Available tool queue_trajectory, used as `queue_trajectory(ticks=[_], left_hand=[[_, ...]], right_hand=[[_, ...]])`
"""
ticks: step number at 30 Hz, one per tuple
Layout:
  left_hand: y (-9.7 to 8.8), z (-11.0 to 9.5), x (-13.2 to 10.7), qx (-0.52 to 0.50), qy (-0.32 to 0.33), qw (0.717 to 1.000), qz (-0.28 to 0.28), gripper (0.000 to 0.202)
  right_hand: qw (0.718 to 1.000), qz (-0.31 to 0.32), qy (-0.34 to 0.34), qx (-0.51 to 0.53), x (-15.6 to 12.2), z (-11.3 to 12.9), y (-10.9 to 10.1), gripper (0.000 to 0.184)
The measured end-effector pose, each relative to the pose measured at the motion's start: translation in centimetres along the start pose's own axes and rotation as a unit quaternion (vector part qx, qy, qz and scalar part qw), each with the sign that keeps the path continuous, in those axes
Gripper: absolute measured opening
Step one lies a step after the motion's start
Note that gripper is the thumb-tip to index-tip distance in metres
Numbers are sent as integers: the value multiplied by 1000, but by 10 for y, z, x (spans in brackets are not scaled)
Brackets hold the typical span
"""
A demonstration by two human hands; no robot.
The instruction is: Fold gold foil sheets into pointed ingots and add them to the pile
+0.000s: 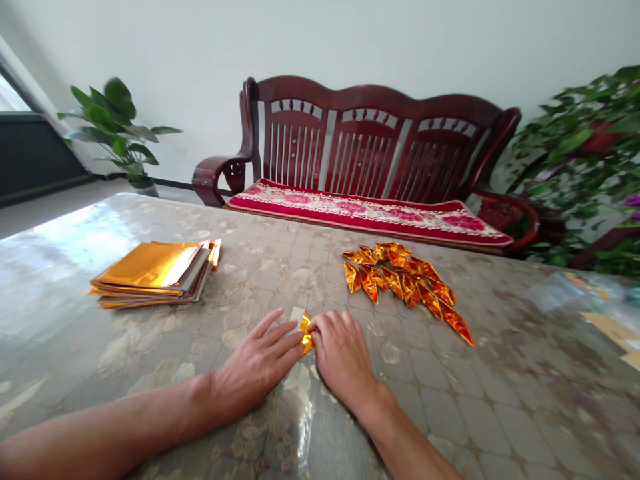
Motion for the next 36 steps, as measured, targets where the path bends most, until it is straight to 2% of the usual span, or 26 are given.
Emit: queue_trajectory(ticks=[3,7,10,14,20,24,29,36], left_hand=[[-1,-7,-5,22,5,1000,5,28],[-3,-4,-4,31,5,999,42,25],[-5,4,1,42,2,996,73,18],[-5,8,1,72,-3,991,113,13],[-1,-15,-16,33,-36,988,145,21],[4,-22,-18,38,-64,987,140,27],[2,-10,-12,28,-73,989,122,22],[0,16,-5,26,-85,990,110,20]], right_hand=[[1000,-22,-10,-1,-1,1,-3,9],[997,-49,-58,1,-4,8,-9,14],[994,-45,-98,-11,-7,16,-14,16],[993,-31,-109,-43,-10,23,-17,18],[993,-36,-99,-49,-10,25,-16,19],[992,-33,-93,-79,-10,27,-15,19],[990,-36,-98,-100,-12,29,-15,16],[993,-34,-89,-66,-11,29,-13,21]])
Point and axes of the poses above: each hand's wrist, its own x-axis towards the middle knuckle, its own y-axis out of the palm, z = x × y, the point moved 7 cm from there along x, towards the middle knuckle, and after that the axes turned 6 degrees about -x, right-handed, at the moved point
